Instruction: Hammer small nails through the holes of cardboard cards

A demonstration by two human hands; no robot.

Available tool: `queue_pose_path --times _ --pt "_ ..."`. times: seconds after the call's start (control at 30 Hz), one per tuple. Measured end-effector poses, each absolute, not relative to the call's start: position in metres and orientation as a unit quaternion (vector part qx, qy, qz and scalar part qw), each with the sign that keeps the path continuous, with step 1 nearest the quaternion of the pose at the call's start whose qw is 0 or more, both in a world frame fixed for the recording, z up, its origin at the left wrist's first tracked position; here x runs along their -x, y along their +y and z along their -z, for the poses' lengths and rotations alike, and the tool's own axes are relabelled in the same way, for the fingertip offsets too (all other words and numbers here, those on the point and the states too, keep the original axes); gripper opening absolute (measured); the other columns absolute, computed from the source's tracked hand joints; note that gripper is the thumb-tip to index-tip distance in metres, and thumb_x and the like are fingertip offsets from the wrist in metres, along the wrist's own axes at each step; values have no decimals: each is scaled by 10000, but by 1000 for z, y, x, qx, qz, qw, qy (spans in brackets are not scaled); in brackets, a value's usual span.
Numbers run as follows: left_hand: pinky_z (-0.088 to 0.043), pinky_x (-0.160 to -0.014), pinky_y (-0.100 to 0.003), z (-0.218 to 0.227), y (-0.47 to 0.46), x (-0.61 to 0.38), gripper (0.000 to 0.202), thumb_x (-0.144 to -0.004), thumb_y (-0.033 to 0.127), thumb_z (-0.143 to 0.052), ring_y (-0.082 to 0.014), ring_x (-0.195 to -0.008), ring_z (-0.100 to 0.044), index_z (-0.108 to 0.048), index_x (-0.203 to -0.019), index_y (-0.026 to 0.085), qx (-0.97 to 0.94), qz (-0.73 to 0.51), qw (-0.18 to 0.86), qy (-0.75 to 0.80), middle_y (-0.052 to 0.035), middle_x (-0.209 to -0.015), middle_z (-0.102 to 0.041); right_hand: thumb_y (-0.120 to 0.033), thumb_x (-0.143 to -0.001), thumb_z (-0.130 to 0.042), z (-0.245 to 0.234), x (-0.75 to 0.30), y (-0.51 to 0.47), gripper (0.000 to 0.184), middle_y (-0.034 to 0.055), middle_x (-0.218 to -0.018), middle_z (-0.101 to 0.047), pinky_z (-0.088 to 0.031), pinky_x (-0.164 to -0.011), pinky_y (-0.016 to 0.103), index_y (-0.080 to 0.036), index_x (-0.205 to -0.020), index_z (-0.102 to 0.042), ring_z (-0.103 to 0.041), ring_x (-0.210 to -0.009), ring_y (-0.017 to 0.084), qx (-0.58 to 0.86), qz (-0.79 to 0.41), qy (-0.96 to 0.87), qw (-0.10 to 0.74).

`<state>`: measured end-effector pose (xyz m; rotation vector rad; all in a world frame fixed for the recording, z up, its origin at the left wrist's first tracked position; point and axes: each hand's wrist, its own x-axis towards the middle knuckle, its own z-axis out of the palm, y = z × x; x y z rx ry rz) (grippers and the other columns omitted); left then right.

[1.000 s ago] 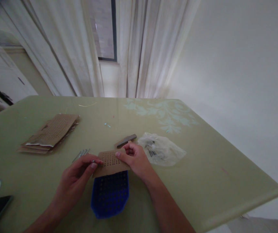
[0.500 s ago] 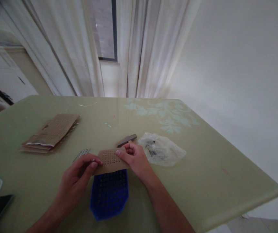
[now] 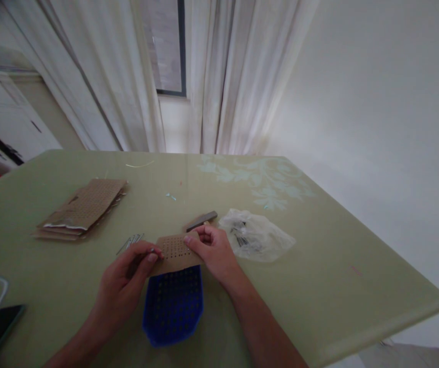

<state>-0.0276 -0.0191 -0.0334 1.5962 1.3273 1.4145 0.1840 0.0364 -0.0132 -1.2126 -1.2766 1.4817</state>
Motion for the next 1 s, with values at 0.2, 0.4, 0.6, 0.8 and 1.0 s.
queue_pose_path --times 0.2,0.4,0.6,0.8,1.0 --pt "-587 -707 -263 35 -19 28 178 -1059 378 -639 -181 -797 -713 -740 -968 263 -602 -535 318 500 -2 -865 -751 -507 -807 -892 15 -183 36 365 13 -816 -749 -468 -657 282 -186 -918 -758 -662 -720 169 486 -588 -497 414" --pt "-583 -704 -263 31 -18 27 166 -1051 369 -646 -183 -796 -715 -740 -966 262 -601 -539 316 499 0 -864 -757 -530 -814 -878 13 -183 34 375 22 -820 -744 -456 -639 279 -185 -906 -766 -656 -727 176 496 -578 -500 412" --pt "-587 -712 -268 31 -18 27 182 -1059 383 -630 -189 -810 -721 -737 -974 262 -603 -527 326 502 -5 -876 -762 -517 -825 -858 15 -182 36 346 20 -811 -743 -468 -643 279 -193 -891 -757 -660 -719 176 496 -569 -508 415" --pt "-560 -709 -278 29 -16 27 181 -1060 360 -612 -192 -788 -701 -729 -965 260 -626 -519 295 502 -2 -853 -743 -577 -988 -634 14 -203 47 385 33 -756 -714 -472 -585 311 -211 -919 -732 -630 -617 195 566 -413 -573 425" --pt "-517 -703 -272 22 -17 26 187 -1077 312 -570 -188 -774 -664 -704 -957 263 -661 -500 261 495 7 -842 -716 -345 -941 -744 34 -218 51 164 112 -1041 -770 -494 -778 372 -219 -1043 -721 -698 -898 282 653 -144 -702 243"
